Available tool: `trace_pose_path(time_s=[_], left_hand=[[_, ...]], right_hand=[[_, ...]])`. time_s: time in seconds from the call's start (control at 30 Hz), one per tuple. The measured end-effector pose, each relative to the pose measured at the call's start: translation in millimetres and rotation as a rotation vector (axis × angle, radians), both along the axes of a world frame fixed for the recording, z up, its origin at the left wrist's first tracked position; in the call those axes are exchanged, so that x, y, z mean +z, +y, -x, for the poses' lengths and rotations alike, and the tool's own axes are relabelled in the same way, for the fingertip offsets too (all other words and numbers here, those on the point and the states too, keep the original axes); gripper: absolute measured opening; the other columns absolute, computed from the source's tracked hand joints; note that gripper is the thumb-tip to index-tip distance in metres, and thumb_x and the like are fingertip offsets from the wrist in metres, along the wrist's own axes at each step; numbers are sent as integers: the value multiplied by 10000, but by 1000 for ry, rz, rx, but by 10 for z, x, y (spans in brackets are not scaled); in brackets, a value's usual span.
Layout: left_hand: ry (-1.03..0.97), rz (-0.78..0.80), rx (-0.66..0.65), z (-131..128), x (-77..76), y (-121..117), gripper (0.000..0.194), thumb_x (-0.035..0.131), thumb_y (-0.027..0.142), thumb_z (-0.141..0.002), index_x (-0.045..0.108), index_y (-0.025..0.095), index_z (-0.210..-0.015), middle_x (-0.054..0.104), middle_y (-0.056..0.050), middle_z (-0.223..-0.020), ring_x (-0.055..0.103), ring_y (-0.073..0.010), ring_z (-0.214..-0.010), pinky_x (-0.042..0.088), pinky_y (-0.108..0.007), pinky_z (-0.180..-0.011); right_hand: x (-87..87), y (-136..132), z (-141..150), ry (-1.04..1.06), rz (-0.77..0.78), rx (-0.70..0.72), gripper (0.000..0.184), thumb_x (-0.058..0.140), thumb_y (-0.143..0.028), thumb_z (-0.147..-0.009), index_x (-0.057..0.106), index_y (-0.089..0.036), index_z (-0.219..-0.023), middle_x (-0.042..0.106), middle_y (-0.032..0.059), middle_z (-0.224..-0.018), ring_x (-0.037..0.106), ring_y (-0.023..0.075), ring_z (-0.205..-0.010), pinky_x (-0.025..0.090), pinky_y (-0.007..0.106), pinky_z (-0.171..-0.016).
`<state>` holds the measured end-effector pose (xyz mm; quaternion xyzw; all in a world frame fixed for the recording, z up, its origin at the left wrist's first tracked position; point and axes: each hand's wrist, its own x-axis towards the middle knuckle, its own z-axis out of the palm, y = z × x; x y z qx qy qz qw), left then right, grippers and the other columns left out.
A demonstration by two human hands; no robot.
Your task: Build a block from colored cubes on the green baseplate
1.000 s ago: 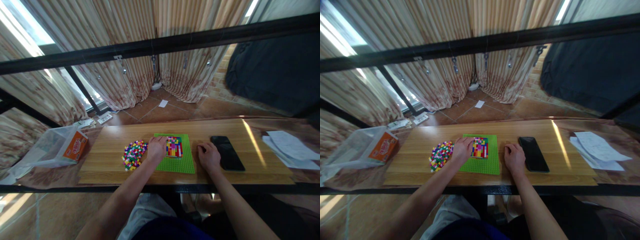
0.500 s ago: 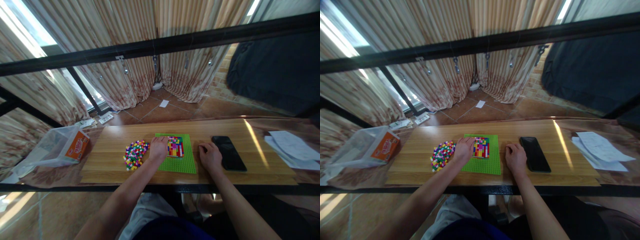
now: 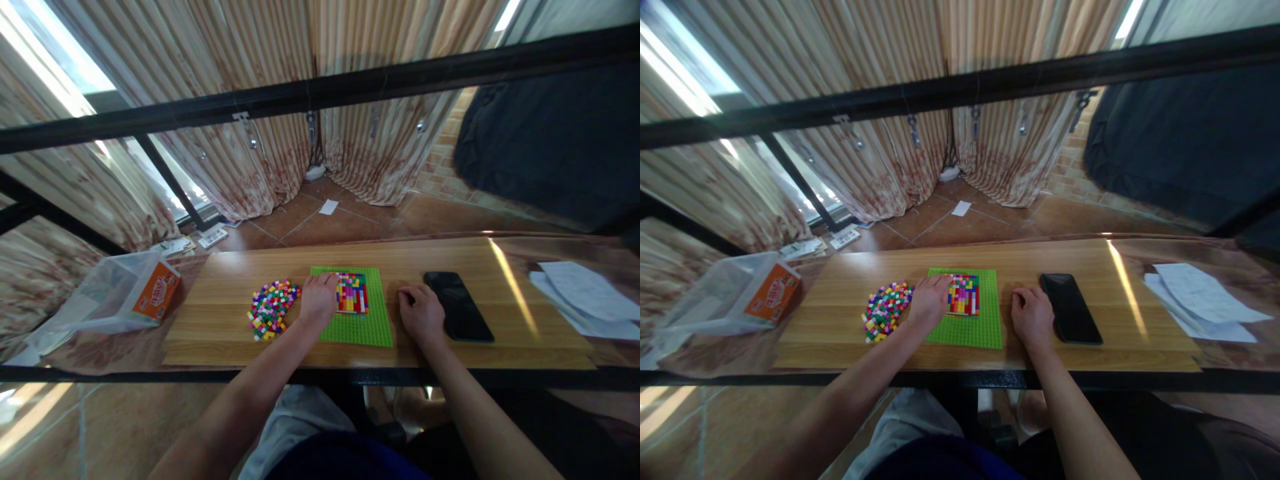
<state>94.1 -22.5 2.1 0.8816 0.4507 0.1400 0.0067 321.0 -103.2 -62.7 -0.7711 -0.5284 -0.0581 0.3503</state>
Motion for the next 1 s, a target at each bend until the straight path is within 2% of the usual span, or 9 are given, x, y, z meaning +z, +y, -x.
trace_pose_path(time_s=[0.37,0.53,0.73,0.87,1.0], left_hand=[[-126,-18,61,-4,-52,-36,280,423,139,-925,584,163,-1152,695,-78,-1036,633,-222,-948,462,-367,-874],[-303,66,38,83,-71,-43,301,456,158,-913,543,168,-1200,699,-72,-1056,642,-207,-962,480,-362,-899],[-423,125,79,430,-108,-54,310,498,137,-866,564,176,-1166,699,-70,-1057,656,-191,-947,497,-352,-915],[-336,77,174,766,-122,-26,251,498,144,-862,612,178,-1083,704,-76,-1049,642,-216,-1000,492,-372,-924],[-269,56,204,1019,-146,7,217,510,144,-858,650,201,-1013,697,-61,-1108,627,-208,-1043,466,-372,-967]], right_hand=[[15,-2,6,4,10,-12,232,490,-296,-839,696,-193,-812,655,78,-870,574,211,-822,417,312,-702],[18,-1,3,13,20,-7,239,484,-295,-838,698,-190,-828,651,81,-861,565,209,-809,414,315,-699],[16,-3,9,12,16,-1,252,475,-312,-844,693,-190,-814,648,86,-869,561,213,-807,409,317,-694],[4,-4,7,9,11,-6,251,477,-308,-845,697,-187,-824,650,84,-872,566,212,-815,411,315,-697],[-4,-4,1,16,14,-13,239,491,-307,-838,697,-186,-833,653,84,-880,570,208,-801,415,314,-683]])
